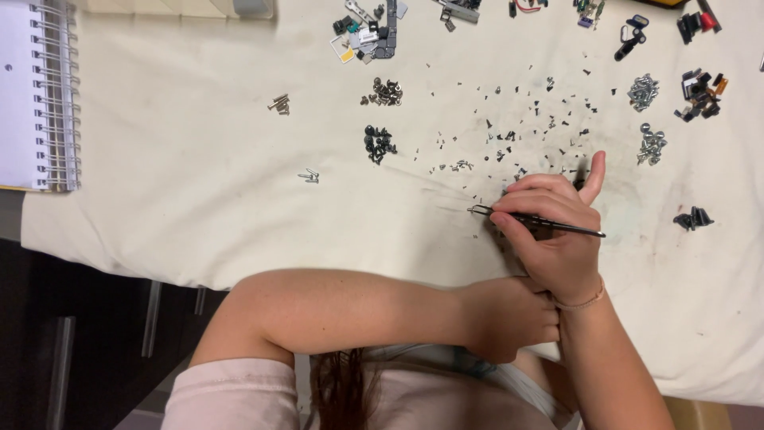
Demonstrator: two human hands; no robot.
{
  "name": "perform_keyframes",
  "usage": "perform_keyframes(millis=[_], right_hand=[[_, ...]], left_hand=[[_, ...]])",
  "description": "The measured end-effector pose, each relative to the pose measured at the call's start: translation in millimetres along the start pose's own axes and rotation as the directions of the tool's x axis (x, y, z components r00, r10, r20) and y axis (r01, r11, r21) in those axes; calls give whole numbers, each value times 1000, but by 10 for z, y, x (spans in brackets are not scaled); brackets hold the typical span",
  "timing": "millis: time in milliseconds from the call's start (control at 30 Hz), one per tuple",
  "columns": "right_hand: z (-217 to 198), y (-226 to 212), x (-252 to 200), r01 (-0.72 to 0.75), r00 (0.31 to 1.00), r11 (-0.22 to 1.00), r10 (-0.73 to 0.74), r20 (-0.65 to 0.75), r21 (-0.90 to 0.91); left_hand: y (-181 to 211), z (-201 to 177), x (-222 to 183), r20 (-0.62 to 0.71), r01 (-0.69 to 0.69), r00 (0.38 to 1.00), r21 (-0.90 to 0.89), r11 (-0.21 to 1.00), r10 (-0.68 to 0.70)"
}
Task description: Using tweezers to pick up and arrange tiny black components on a white surface.
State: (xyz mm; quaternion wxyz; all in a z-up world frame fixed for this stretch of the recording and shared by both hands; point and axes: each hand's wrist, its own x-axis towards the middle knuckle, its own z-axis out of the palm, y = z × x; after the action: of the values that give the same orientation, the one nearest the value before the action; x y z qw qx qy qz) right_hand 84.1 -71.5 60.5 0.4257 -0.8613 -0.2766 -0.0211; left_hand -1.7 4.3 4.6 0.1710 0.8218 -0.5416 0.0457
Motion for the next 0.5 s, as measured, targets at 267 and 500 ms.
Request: perform_keyframes(millis=[267,500], right_hand=[[9,-109,199,-67,996,988,74,-44,139],[538,-142,916,16,998,992,-7,-69,125]], left_hand=[[-14,-20,14,-1,-8,1000,-70,997,8],[28,143,58,-40,16,999,-213,977,-25]])
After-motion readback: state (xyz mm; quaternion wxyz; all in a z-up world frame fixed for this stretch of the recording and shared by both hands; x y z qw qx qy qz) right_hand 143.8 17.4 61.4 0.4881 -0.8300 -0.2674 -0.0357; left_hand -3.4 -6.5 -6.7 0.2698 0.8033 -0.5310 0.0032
